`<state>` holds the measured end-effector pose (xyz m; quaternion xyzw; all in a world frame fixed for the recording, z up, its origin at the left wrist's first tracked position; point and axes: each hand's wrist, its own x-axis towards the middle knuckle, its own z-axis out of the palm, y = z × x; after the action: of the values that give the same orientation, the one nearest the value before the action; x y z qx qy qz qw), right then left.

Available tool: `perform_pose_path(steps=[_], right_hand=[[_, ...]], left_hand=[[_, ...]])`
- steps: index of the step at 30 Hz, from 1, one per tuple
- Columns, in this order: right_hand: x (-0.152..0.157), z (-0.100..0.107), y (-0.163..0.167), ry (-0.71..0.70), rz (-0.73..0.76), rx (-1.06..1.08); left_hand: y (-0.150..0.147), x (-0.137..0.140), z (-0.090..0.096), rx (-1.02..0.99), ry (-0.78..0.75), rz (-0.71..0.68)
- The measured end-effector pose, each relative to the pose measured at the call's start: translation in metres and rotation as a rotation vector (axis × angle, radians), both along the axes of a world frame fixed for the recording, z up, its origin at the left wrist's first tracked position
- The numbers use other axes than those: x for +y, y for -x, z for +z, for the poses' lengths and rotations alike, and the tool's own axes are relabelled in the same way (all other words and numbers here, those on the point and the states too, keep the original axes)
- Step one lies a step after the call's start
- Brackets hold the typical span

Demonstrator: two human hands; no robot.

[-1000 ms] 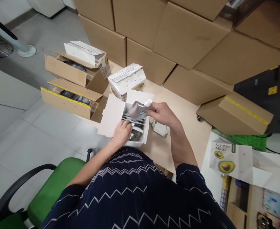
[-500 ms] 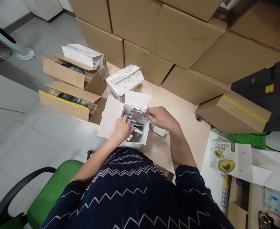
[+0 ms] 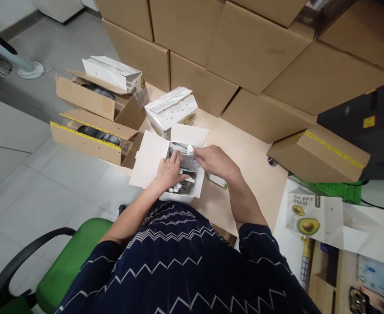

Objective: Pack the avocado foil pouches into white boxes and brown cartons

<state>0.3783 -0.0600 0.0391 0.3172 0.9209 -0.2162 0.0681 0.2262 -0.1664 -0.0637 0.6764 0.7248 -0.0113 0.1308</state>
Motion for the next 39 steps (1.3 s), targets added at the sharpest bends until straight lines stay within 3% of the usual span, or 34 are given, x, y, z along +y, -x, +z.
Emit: perform_pose_path(steps=[7, 13, 17, 21, 33, 39], right_hand=[[-0.013, -0.034, 0.020, -0.071, -0.028, -0.215], [-0.011, -0.036, 0.028, -0.084, 0.005, -0.164], [-0.005, -0.055, 0.042, -0.043, 0.076, -0.171], [-0.005, -0.074, 0.056, -0.060, 0.134, -0.236], [-0.009, -0.086, 0.054, 0.007, 0.136, -0.350], [0.007, -0.098, 0.047, 0.035, 0.174, -0.198]], left_hand=[[0.007, 0.012, 0.001, -0.022, 0.046, 0.002], [0.009, 0.008, 0.002, -0.104, -0.004, 0.046], [0.012, 0.009, 0.001, -0.165, -0.102, 0.094], [0.009, 0.008, -0.005, -0.104, -0.081, 0.015], [0.004, 0.004, -0.014, -0.031, -0.088, -0.056], [0.008, -0.008, -0.009, -0.065, -0.170, -0.103]])
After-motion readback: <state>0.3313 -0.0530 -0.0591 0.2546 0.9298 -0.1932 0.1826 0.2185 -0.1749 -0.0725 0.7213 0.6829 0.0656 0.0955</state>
